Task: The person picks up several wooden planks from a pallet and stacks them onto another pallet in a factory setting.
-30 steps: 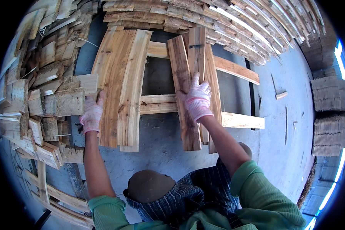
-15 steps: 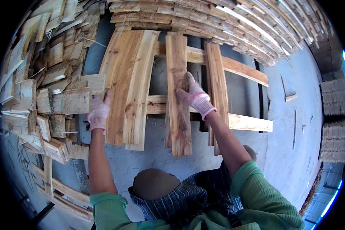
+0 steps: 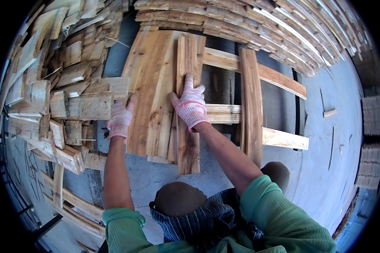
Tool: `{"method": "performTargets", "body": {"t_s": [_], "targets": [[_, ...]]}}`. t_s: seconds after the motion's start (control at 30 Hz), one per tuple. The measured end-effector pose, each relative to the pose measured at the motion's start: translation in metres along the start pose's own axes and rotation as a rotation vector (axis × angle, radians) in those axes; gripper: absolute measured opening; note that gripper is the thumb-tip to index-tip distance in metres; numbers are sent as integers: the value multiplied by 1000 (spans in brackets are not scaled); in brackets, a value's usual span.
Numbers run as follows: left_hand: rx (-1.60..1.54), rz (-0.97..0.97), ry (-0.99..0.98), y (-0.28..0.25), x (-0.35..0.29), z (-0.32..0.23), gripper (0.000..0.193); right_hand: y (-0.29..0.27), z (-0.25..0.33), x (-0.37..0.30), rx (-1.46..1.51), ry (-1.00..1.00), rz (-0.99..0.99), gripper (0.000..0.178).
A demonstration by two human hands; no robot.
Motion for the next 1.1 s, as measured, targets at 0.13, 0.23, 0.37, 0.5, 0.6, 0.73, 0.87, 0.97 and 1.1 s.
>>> {"method": "performTargets", "body": {"t_s": [0.13, 0.23, 0.37, 0.5, 0.6, 0.73, 0.87, 0.97, 1.1], "targets": [[86, -199, 64, 4, 3, 24, 93, -53, -42, -8, 11, -25, -25, 90], [118, -182, 52, 2, 4, 33, 95, -113, -99, -13, -107, 49, -146, 85], [95, -169, 60, 10, 9, 19, 97, -138, -201, 14, -228, 175, -161, 94], [184, -182, 75, 4, 13, 18, 102, -134, -206, 30, -185, 253, -49, 99], [211, -147, 30, 7, 19, 32, 102, -130, -189, 35, -223, 262, -30, 99], [155, -187, 77, 7, 17, 35, 100, -128, -156, 25, -177, 228, 45, 104], [116, -133, 26, 6, 14, 30, 90, -86, -114, 34, -191, 94, 33, 102], [125, -42, -38, 5, 10, 7, 88, -64, -85, 46, -113, 121, -9, 83], [129, 54, -133, 3, 7, 13, 94, -40, -51, 33, -159, 114, 62, 98]]}}
Point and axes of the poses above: each hand's wrist, its own x-axis towards the middle knuckle, its own y-axis out of the palm, z = x × y, the point moved 6 cm from there along x, towards the middle knuckle, and after that the axes turned 4 degrees about z, right-handed, at the moved point
